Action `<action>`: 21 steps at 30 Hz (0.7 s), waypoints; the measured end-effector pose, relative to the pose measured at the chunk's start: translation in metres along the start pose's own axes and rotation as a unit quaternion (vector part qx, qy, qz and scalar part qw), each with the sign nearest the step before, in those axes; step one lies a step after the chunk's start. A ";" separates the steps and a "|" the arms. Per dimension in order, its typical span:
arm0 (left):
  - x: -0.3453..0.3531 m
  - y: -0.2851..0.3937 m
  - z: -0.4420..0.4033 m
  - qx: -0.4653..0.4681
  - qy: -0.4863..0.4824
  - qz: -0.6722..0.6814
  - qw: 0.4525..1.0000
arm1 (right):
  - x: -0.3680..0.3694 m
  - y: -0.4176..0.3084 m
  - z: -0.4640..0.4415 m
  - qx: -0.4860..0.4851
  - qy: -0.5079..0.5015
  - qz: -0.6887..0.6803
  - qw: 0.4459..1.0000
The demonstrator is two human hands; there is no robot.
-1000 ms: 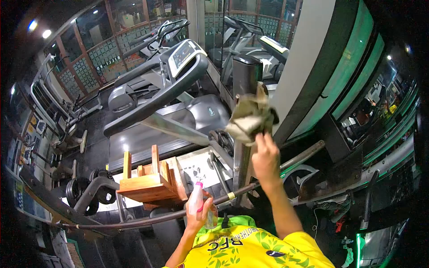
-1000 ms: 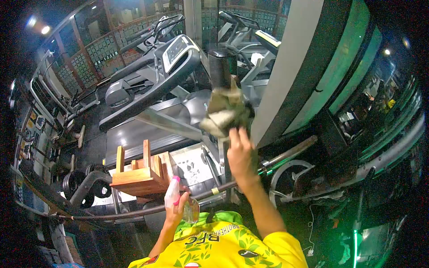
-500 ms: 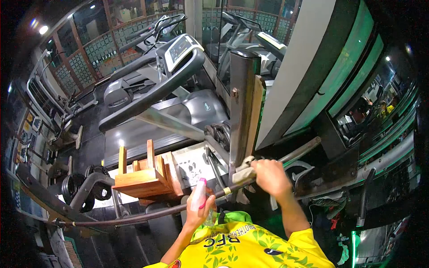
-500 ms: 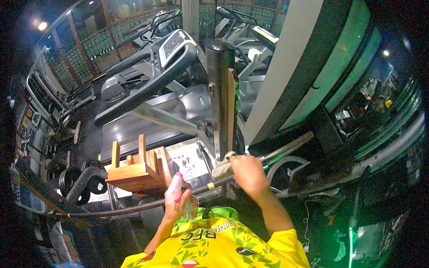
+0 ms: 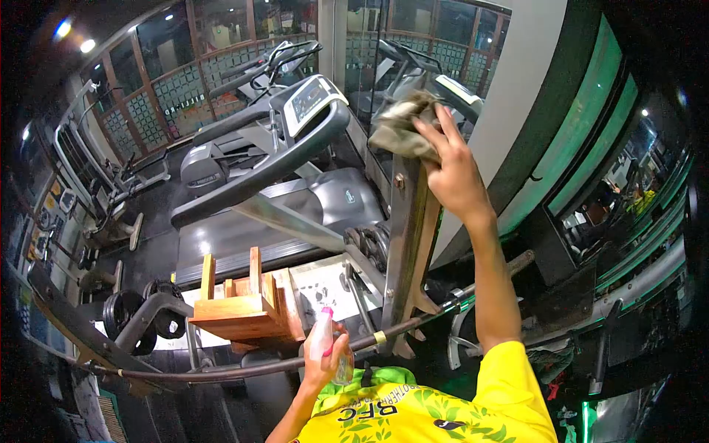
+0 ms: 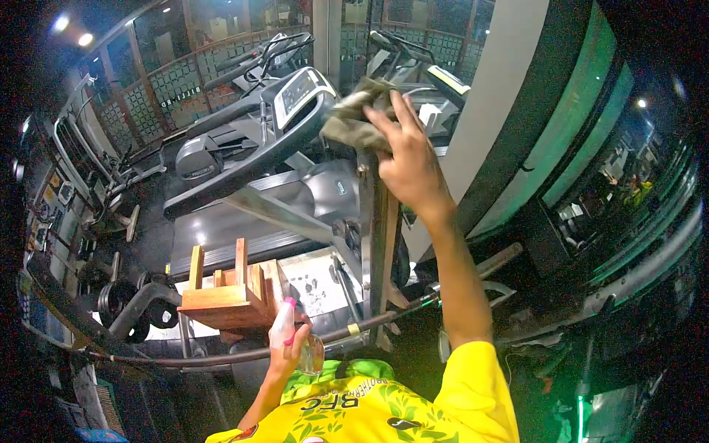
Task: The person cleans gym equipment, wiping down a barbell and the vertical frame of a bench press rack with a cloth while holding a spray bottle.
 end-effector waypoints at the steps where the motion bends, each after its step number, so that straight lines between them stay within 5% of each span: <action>1: -0.001 0.002 -0.001 0.009 0.006 -0.009 1.000 | -0.001 -0.003 -0.013 -0.022 0.010 0.056 0.998; 3: -0.001 -0.003 -0.002 -0.007 0.003 0.015 1.000 | -0.005 0.003 -0.033 -0.037 0.004 0.008 0.999; 5: 0.000 -0.008 -0.002 -0.018 0.015 0.027 0.999 | 0.006 0.005 -0.048 -0.017 -0.146 -0.077 0.986; 7: 0.003 0.000 -0.005 -0.011 0.005 0.001 1.000 | 0.012 0.035 -0.065 0.096 -0.132 -0.007 0.986; 11: 0.012 -0.004 -0.004 0.088 -0.013 -0.108 0.990 | 0.048 0.075 -0.105 0.135 -0.266 0.055 0.953; 15: 0.016 0.003 0.003 0.015 -0.017 -0.017 1.000 | 0.091 0.092 -0.117 0.183 -0.416 -0.049 0.889; 21: 0.017 0.005 0.015 0.021 0.002 -0.022 1.000 | 0.089 0.093 -0.102 0.188 -0.413 -0.191 0.871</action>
Point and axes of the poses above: each hand's wrist, its own z-axis away from the middle knuckle, its own x-axis out of the palm, y = z × x, the point moved 9 cm from there along -z, towards the middle knuckle, and after that the axes turned 7 degrees about -y, right-handed, at the moved point
